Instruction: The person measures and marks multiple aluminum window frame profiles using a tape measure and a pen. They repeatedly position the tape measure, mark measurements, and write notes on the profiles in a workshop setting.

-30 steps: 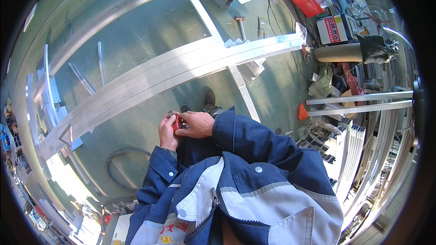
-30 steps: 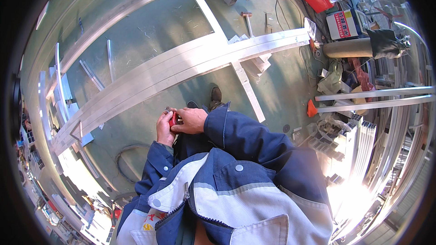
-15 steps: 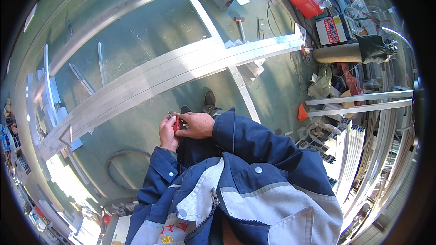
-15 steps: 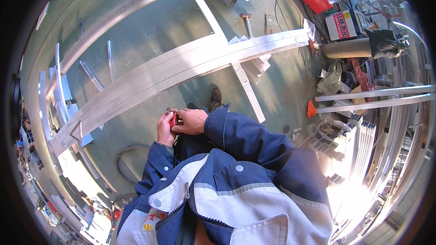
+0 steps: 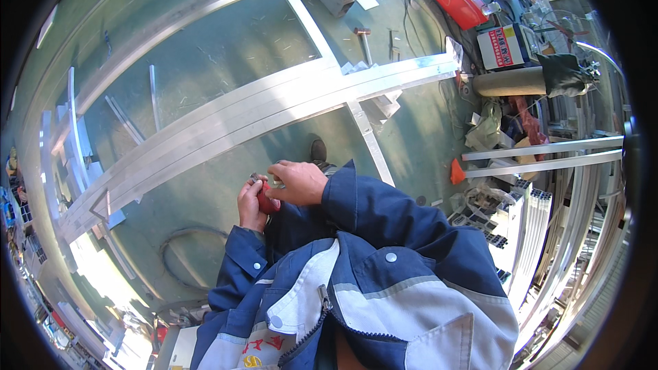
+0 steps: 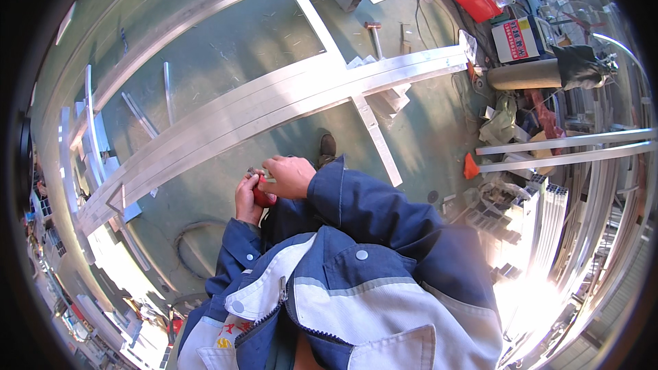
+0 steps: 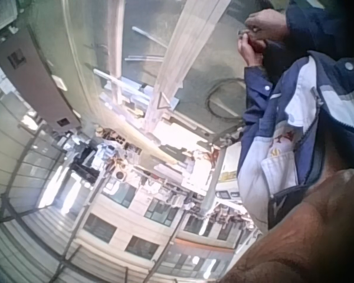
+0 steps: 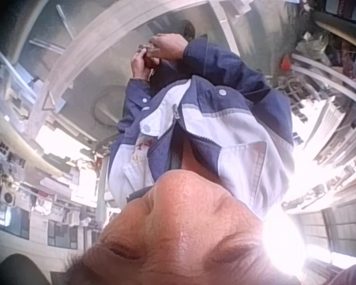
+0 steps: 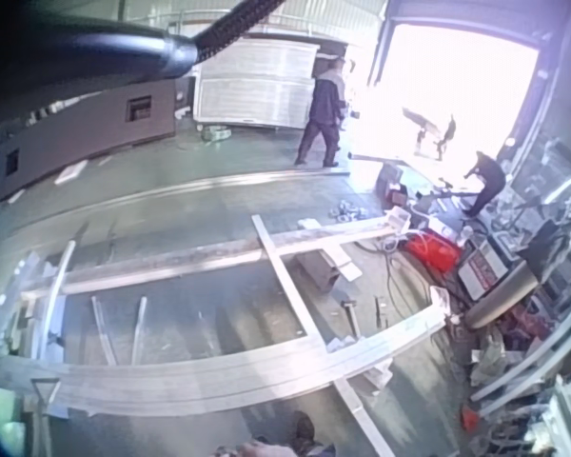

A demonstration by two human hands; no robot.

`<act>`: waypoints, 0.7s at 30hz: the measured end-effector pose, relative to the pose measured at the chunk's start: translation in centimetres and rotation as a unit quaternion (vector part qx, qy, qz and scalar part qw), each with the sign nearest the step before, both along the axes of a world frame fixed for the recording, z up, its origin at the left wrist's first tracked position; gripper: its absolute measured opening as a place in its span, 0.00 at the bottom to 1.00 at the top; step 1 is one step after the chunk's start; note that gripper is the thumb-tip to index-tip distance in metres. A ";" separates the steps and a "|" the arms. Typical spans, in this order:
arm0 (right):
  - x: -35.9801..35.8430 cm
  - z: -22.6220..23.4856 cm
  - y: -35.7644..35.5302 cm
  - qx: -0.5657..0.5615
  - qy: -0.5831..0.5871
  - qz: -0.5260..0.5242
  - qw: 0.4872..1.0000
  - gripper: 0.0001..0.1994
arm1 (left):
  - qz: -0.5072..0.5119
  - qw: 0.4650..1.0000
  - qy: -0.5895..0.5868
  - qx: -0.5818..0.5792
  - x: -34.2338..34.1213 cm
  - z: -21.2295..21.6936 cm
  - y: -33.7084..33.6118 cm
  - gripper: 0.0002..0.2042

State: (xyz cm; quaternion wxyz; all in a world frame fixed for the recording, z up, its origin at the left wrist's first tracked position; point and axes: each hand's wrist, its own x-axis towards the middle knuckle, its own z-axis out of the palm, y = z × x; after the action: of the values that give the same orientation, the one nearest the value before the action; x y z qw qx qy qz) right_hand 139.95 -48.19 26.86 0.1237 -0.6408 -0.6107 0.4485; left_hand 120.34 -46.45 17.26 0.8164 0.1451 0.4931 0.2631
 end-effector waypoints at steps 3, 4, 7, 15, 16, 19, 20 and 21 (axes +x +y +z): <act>0.0 5.6 2.3 0.109 0.060 -0.022 0.992 0.20 | 0.033 0.999 -0.007 -0.035 -0.4 -1.4 -0.3 0.11; -0.2 8.2 3.2 0.146 0.088 -0.008 0.985 0.21 | 0.071 0.997 0.010 -0.025 0.4 1.1 -0.3 0.15; -1.0 18.0 4.2 0.302 0.164 0.068 0.937 0.22 | 0.179 0.963 -0.190 -0.059 0.3 3.8 -0.4 0.17; -2.7 16.2 5.5 0.258 0.123 0.121 0.951 0.20 | 0.206 0.949 -0.235 -0.050 1.1 2.1 0.1 0.16; -2.5 12.7 5.4 0.225 0.061 0.091 0.968 0.20 | 0.198 0.959 -0.199 -0.039 1.1 1.2 0.2 0.15; -1.3 4.3 3.8 0.087 -0.022 0.056 0.994 0.28 | 0.057 0.994 0.058 0.069 -0.2 -0.3 1.2 0.12; -0.6 3.0 3.3 0.024 -0.025 0.071 0.997 0.32 | 0.121 0.992 0.000 -0.020 0.1 -0.5 1.5 0.08; -0.5 1.6 2.9 0.014 -0.020 0.080 0.997 0.33 | 0.146 0.989 0.002 -0.029 0.3 -0.6 1.8 0.08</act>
State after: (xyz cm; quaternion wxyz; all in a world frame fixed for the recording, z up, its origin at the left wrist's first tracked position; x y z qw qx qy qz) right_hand 139.49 -45.33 28.50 0.0843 -0.5973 -0.6684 0.4352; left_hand 120.66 -44.63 16.69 0.7723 0.0479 0.5180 0.3645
